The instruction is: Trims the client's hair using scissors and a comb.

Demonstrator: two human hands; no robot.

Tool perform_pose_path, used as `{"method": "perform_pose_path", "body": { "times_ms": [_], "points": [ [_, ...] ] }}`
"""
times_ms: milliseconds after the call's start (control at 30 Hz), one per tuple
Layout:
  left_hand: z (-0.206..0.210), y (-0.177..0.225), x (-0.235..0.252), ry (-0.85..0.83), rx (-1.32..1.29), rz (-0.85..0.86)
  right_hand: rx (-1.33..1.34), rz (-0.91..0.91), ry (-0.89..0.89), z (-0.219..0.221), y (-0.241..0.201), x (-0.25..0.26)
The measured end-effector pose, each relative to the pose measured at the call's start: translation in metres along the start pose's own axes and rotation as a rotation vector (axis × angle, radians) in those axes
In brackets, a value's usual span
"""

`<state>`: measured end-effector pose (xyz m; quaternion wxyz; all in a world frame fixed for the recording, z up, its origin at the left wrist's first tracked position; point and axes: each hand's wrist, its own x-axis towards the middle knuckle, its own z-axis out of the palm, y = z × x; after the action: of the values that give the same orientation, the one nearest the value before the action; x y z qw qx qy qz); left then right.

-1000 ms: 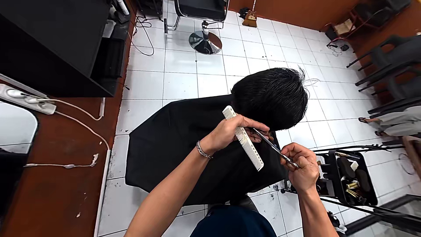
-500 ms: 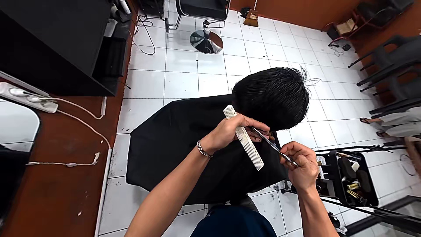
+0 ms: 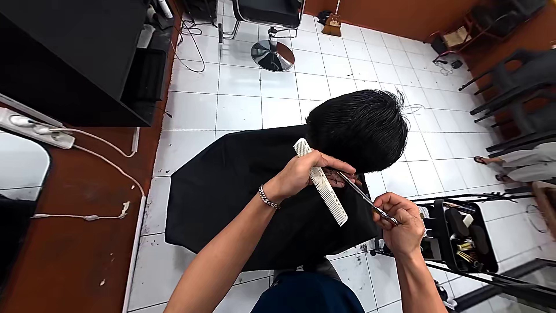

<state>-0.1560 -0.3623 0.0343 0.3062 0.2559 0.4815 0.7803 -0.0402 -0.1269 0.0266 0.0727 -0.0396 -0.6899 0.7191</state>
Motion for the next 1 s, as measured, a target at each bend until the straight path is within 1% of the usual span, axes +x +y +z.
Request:
{"method": "perform_pose_path", "body": {
  "times_ms": [267,500,733,1000],
  "points": [
    [-0.001,0.0,0.001,-0.012,-0.011,0.003,-0.028,0.031,-0.001,0.015,-0.007,0.01],
    [0.0,0.001,0.0,-0.011,-0.004,-0.009,-0.126,0.048,0.039,0.019,-0.007,0.01],
    [0.0,0.001,0.001,-0.013,-0.001,-0.008,-0.071,0.027,0.021,0.014,-0.008,0.007],
    [0.0,0.002,0.001,-0.001,0.003,-0.014,-0.131,0.039,0.023,0.026,-0.013,0.015]
  ]
}}
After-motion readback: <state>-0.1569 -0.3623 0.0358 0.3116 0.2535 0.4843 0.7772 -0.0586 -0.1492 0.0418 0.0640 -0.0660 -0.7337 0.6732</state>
